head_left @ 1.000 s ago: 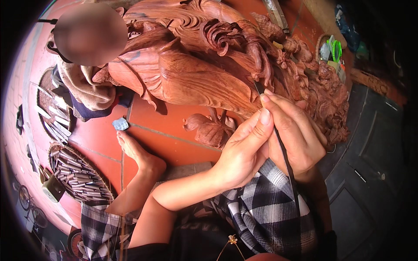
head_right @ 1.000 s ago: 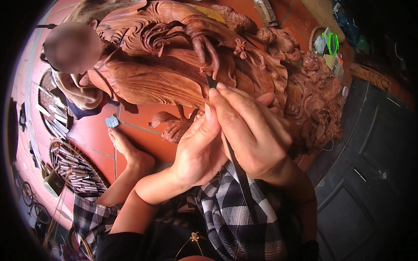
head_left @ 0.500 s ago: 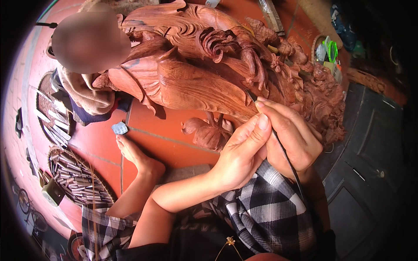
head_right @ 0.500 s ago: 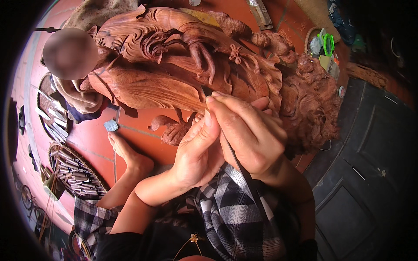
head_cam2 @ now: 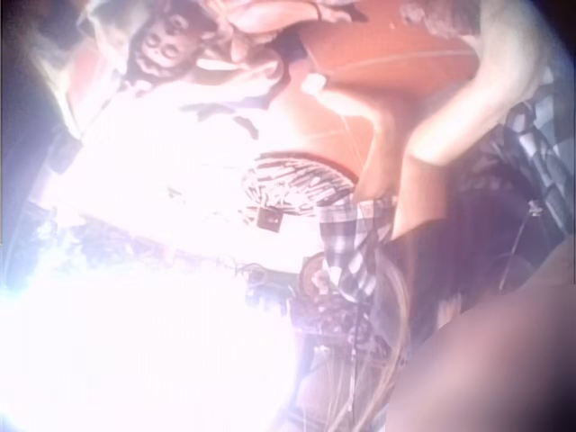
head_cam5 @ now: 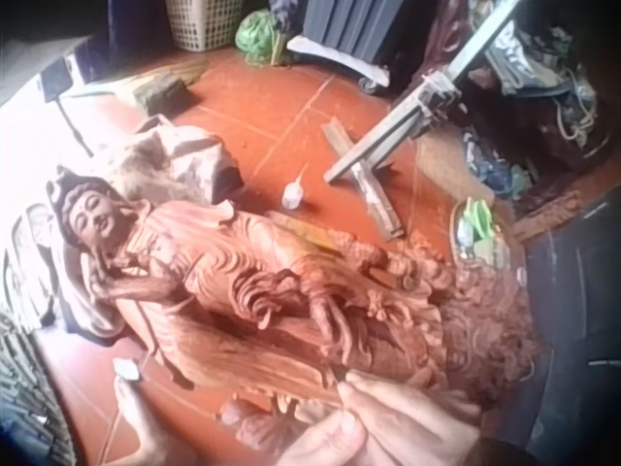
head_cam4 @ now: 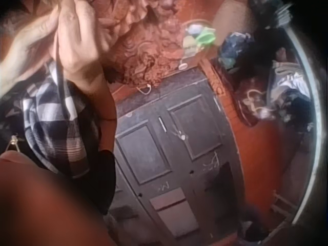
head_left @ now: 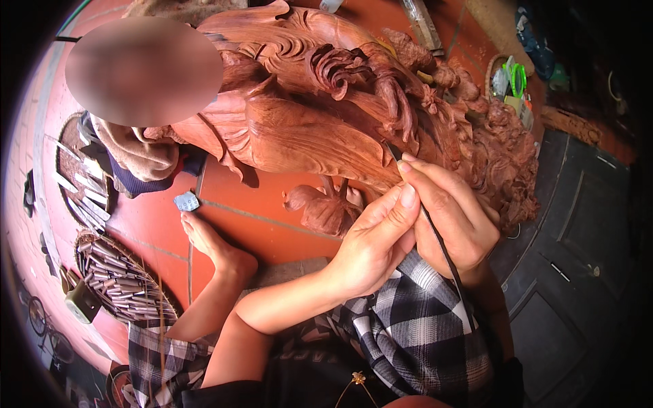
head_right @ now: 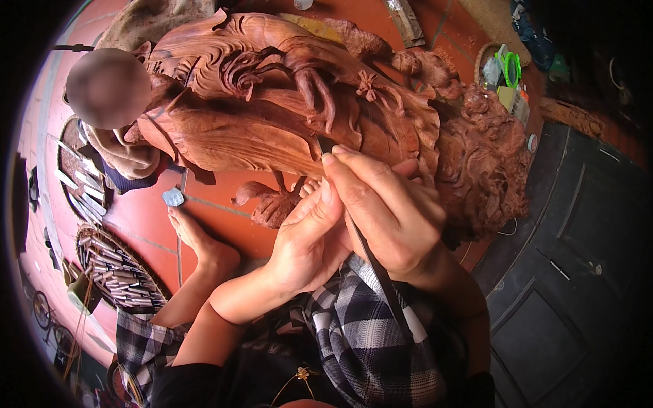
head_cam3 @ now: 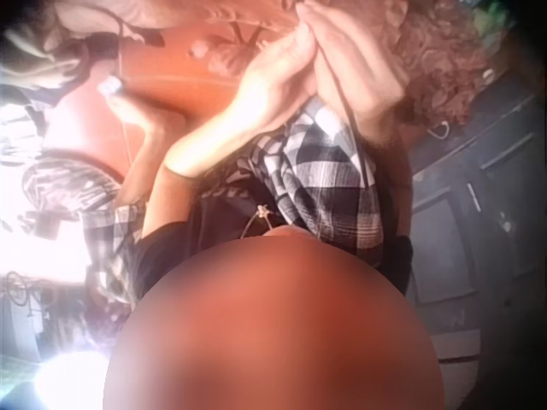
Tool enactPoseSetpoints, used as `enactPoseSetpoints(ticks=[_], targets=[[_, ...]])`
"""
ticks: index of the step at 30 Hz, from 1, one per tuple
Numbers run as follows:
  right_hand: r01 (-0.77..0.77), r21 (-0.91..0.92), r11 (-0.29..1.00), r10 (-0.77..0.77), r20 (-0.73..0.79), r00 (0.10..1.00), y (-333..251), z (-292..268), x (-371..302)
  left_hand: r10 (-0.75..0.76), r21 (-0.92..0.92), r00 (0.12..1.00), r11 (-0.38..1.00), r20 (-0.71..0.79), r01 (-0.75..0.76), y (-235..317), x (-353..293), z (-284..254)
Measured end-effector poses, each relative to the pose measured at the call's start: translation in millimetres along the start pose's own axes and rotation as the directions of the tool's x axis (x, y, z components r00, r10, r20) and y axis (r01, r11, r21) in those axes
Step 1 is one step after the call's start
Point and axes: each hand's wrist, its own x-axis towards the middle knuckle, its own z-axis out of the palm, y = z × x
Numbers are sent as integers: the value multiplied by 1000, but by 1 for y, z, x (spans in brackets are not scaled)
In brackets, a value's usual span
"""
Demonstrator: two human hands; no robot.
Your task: The person is carving a wooden sculpture of a figure, using various hand tools to refine details on the face, hair, and clothing. They switch between different carving tools and occasionally wipe the sculpture with a cloth.
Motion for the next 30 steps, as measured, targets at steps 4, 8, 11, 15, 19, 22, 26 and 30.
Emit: enactPoseSetpoints(ticks=[4,8,11,15,19,22,26,30], targets=[[-74,48,996,79,-101,992,4,6,-1,-3,69,994,998,111,-5,4,11,-7],[-42,76,996,43,-21,999,2,1,-1,15,29,1000,999,-9,-15,0,-1,2],[-70,88,994,77,-86,993,5,4,0,15,59,999,998,46,-17,2,9,0],[-40,63,997,43,-49,998,5,2,0,15,53,999,998,34,-17,2,3,0],[-56,87,995,62,-67,996,7,1,1,10,61,1000,998,28,-11,4,8,5],[-81,85,993,87,-67,994,2,3,-1,9,62,1000,998,20,-11,3,6,0],[-29,84,996,32,-38,999,5,0,1,26,52,998,998,57,-29,3,1,0],[-25,92,995,30,-48,998,6,0,2,47,1,994,999,101,-47,2,7,-5]])
